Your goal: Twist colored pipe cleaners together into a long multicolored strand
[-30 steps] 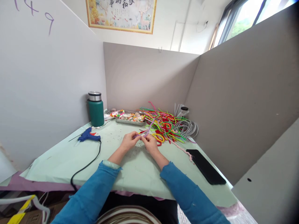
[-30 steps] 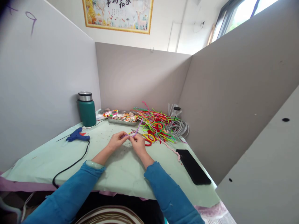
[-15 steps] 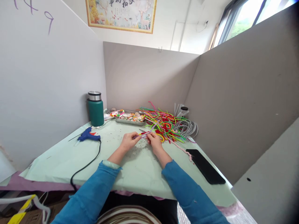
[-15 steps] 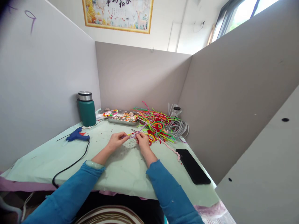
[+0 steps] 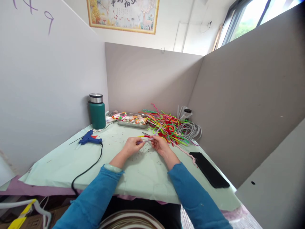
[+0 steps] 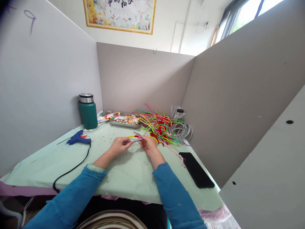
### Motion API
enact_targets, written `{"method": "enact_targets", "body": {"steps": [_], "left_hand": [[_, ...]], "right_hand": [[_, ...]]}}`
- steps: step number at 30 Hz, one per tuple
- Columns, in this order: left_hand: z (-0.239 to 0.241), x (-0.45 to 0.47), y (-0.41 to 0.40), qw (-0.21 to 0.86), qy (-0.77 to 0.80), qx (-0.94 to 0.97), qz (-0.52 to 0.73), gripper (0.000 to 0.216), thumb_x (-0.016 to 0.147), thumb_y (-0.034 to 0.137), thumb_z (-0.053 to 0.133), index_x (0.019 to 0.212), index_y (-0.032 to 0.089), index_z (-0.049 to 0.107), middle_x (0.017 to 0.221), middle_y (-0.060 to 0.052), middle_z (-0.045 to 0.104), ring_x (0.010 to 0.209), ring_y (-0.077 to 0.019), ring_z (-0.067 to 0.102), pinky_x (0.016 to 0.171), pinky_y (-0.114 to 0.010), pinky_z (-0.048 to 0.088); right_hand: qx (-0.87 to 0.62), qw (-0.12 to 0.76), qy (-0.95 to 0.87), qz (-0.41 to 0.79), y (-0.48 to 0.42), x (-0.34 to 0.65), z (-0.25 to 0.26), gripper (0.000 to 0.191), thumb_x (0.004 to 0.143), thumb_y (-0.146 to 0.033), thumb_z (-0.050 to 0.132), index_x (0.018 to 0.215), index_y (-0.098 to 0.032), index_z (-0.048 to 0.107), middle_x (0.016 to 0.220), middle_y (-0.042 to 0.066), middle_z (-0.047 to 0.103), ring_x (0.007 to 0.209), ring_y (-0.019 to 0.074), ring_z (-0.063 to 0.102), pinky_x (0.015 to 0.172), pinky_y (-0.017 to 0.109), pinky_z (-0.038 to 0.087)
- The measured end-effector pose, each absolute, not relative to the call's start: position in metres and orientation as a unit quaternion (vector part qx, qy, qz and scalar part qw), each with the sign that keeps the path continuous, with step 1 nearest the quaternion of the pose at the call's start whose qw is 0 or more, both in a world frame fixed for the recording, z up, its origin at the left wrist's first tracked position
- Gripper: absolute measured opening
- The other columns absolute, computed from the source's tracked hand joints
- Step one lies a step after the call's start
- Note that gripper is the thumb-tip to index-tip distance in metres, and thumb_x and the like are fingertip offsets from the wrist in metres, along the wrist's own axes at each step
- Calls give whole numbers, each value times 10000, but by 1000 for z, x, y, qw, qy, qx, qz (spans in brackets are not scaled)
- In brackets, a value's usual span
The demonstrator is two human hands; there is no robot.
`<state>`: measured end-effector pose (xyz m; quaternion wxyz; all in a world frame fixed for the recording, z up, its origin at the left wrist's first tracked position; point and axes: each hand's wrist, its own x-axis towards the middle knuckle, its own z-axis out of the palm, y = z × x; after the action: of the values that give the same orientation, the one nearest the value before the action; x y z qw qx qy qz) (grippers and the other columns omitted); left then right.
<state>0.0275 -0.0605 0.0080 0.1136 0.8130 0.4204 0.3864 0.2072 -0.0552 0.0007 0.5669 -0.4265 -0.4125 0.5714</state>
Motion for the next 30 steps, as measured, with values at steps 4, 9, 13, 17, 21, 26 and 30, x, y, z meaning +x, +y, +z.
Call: {"method": "enact_targets", "body": {"steps": [4,9,13,17,21,26,30], "left_hand": [[7,28,-61,81,403,835,365,225,738,299,501,629,150,629,548,13,539,516,-77,407,546,-201,293],[5,28,-60,40,392,856,335,209,742,266,487,599,165,601,560,0,539,534,-92,415,557,-212,283],[4,29,-61,16,377,871,314,185,737,247,495,597,172,589,563,-13,544,550,-113,436,567,-228,287],[4,31,-62,28,380,876,297,177,721,229,509,577,172,596,554,-25,549,553,-124,450,572,-243,293],[1,31,-59,66,398,865,297,206,735,270,511,581,176,610,531,-11,543,510,-109,426,536,-236,269],[-3,28,-54,92,425,845,311,321,762,377,497,544,165,602,452,18,478,453,-86,356,492,-221,223],[-1,27,-52,109,434,829,335,416,796,449,434,612,150,657,481,9,517,469,-82,370,497,-213,228]], "right_hand": [[-467,585,-499,437,-56,206,-2,226,678,-356,597,731,-152,680,568,19,594,476,118,480,421,218,322],[-515,570,-632,103,-60,200,-5,310,760,-418,518,571,-199,629,511,-14,533,533,124,447,521,235,329],[-506,553,-662,16,-67,195,-2,316,819,-386,470,619,-207,637,591,12,560,622,148,482,604,257,348],[-467,556,-687,31,-74,188,3,314,840,-367,462,635,-212,643,621,20,570,663,160,496,654,274,366],[-431,562,-703,65,-81,181,6,283,839,-341,479,658,-216,656,659,26,587,687,162,511,678,285,382],[-387,571,-715,115,-85,178,7,255,829,-335,492,685,-206,658,691,29,574,704,157,523,672,271,402],[-368,578,-715,141,-84,179,6,238,814,-344,509,691,-197,649,688,22,556,695,153,513,663,265,406]]}}
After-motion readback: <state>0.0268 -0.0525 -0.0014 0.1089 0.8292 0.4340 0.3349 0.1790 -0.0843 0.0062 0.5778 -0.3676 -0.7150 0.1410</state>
